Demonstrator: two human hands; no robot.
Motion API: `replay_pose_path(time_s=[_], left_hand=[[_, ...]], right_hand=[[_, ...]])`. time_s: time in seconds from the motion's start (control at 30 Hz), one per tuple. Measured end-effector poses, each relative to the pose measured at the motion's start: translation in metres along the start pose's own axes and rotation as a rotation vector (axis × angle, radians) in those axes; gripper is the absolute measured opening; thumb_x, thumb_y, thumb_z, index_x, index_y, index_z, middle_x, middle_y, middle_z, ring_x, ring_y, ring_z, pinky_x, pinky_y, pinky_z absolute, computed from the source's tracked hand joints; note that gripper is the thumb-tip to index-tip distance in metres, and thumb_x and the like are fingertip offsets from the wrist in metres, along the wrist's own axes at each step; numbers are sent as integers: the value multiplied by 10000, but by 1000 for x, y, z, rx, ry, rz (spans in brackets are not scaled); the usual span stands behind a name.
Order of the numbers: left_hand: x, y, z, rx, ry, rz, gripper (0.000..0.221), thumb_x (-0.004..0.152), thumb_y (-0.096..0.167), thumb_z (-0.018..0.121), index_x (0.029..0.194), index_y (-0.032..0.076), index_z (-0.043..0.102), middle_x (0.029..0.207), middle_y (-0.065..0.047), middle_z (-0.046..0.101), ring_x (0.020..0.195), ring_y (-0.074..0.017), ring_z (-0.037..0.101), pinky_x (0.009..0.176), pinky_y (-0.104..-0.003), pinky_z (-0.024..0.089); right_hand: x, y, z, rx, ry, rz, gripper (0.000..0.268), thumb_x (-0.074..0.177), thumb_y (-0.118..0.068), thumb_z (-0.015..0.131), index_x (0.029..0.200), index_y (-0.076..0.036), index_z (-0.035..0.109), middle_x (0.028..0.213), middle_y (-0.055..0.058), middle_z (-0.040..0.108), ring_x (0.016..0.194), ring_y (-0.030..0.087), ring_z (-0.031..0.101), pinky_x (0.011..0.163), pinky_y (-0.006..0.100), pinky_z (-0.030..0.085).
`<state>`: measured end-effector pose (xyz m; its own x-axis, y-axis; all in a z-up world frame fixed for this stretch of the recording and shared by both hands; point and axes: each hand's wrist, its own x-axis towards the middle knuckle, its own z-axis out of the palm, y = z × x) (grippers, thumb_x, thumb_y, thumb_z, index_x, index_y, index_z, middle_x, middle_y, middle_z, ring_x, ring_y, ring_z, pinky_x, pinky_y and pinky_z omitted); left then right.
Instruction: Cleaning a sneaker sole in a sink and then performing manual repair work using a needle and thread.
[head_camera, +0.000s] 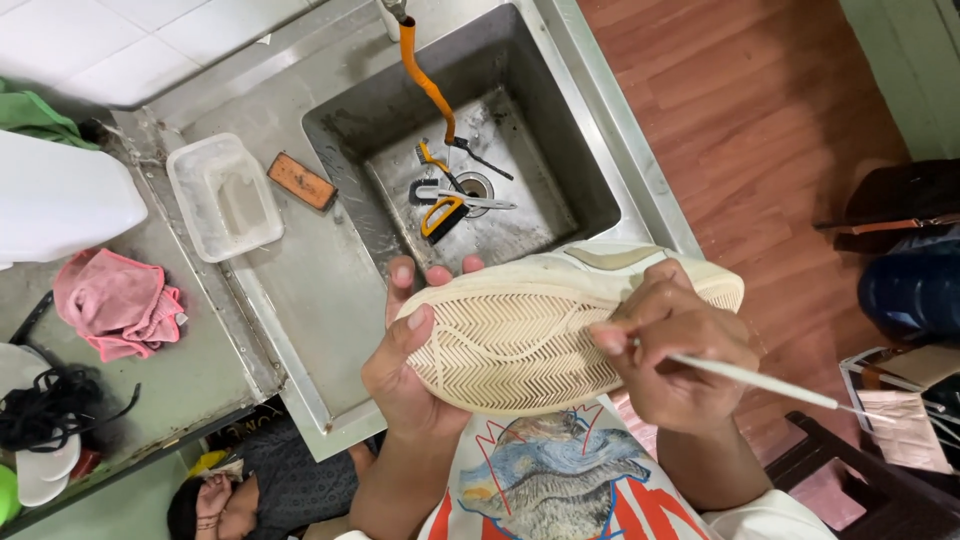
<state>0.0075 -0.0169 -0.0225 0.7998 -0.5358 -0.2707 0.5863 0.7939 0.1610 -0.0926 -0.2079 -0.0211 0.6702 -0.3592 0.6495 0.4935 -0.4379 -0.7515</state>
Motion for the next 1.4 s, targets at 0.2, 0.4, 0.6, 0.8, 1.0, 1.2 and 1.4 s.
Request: replay_pose_path(time_s=[0.2,0.4,0.6,0.8,1.0,1.2,1.4], left_hand=[[1,-1,-2,-8,-74,24,344,953,15,733,1183,177,536,1167,-67,745,1356,-362,597,1214,-589,423],[-3,-2,2,18,-77,38,362,937,39,741,1176,196,520,1142,-40,708,1345,-353,573,1217,-622,382],[3,-3,1,2,-67,26,352,929,20,760,1159,174,543,1135,-63,742,1322,-359,598,1202,-605,419],[5,-7,-8,95,-72,47,352,943,61,638,1178,229,438,1213,-45,803,1385,-308,628,1173,-633,502],[5,-11,-9,98,-59,41,368,925,41,653,1159,222,434,1196,-41,803,1372,-309,635,1160,-624,521],[5,-15,-6,102,-71,55,373,918,38,659,1155,216,431,1191,-50,802,1359,-312,647,1156,-629,524],[11,-26,-10,103,-81,98,392,898,54,688,1147,218,434,1193,-73,786,1328,-331,669,1130,-613,557]], right_hand=[[2,3,-1,94,105,75,344,888,57,747,880,-200,520,691,-34,598,587,68,531,605,267,383],[9,-13,4,-66,11,83,340,872,4,790,813,-172,506,729,10,682,582,104,589,741,315,449],[11,-12,4,-67,32,131,307,921,15,741,835,-143,493,685,39,618,629,141,642,683,319,457],[2,6,-3,34,55,96,308,887,84,786,819,-110,557,700,113,678,547,207,550,653,363,456],[-13,17,-11,95,93,142,311,886,84,794,846,-127,568,743,92,709,585,171,589,661,340,458],[-20,21,-19,109,104,160,321,893,99,786,836,-112,551,684,89,615,567,175,504,680,356,453],[-19,22,-26,-35,57,75,372,929,29,817,831,-174,520,740,54,682,610,158,576,952,392,446]])
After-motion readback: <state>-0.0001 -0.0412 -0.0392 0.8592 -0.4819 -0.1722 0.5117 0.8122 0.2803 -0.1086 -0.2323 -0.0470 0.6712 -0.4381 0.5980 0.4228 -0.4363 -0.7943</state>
